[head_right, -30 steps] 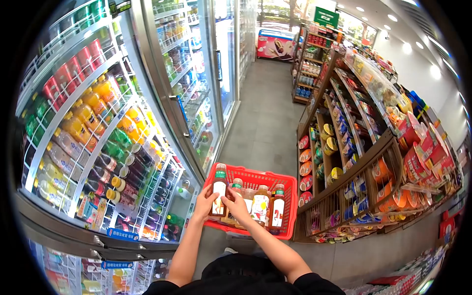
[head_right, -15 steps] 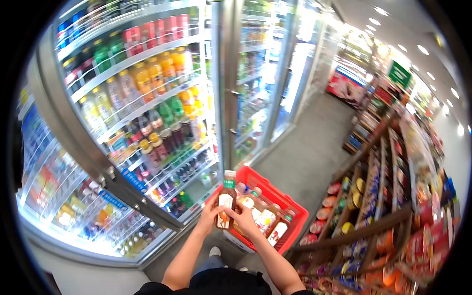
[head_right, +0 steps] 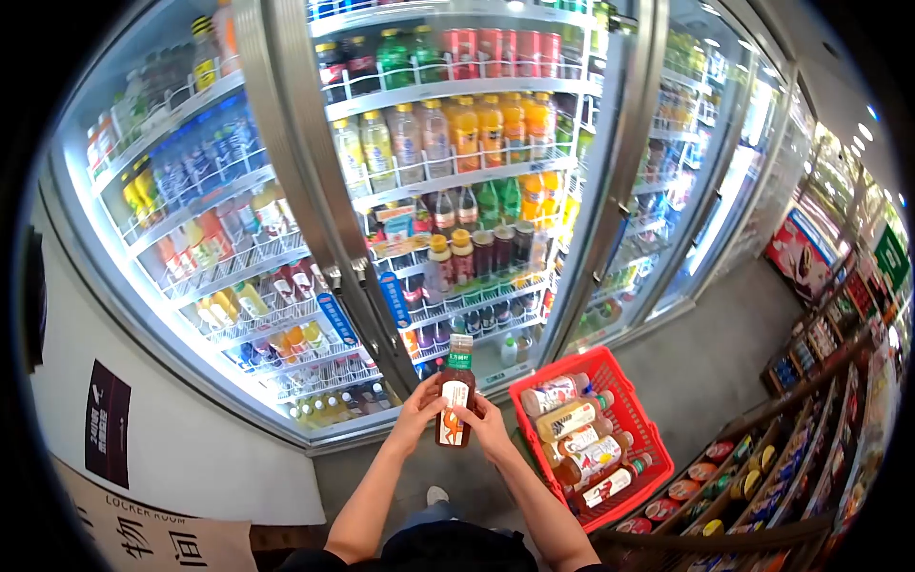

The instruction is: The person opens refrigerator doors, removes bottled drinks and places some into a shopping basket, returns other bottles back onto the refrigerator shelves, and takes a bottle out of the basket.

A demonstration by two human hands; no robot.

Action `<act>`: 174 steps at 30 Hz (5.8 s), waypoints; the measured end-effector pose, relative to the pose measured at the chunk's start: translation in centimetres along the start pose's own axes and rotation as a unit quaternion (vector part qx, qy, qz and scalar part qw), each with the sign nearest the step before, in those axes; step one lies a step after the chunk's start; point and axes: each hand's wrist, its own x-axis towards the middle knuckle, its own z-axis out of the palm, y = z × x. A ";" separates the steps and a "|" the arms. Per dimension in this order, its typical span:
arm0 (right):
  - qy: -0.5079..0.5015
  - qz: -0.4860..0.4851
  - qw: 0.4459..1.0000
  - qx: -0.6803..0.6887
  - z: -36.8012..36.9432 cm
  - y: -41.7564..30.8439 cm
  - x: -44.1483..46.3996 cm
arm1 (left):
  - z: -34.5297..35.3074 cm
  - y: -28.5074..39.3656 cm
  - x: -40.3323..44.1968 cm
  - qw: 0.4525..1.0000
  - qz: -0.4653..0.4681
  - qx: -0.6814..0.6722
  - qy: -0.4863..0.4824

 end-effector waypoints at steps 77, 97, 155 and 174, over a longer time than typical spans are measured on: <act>-0.249 0.036 0.967 -0.035 11.7 0.5 -5.5 | -1.1 5.9 -19.7 0.536 0.412 0.488 0.553; -0.309 0.067 0.947 -0.062 19.6 3.8 -0.8 | -14.0 5.5 -17.2 0.962 0.047 0.139 0.230; -0.140 -0.309 0.853 -0.398 33.7 9.1 37.7 | -45.0 10.0 14.3 0.864 0.262 0.368 0.222; -0.038 -0.256 0.858 -0.444 33.0 15.4 48.9 | -49.4 6.2 24.7 0.809 0.268 0.438 0.287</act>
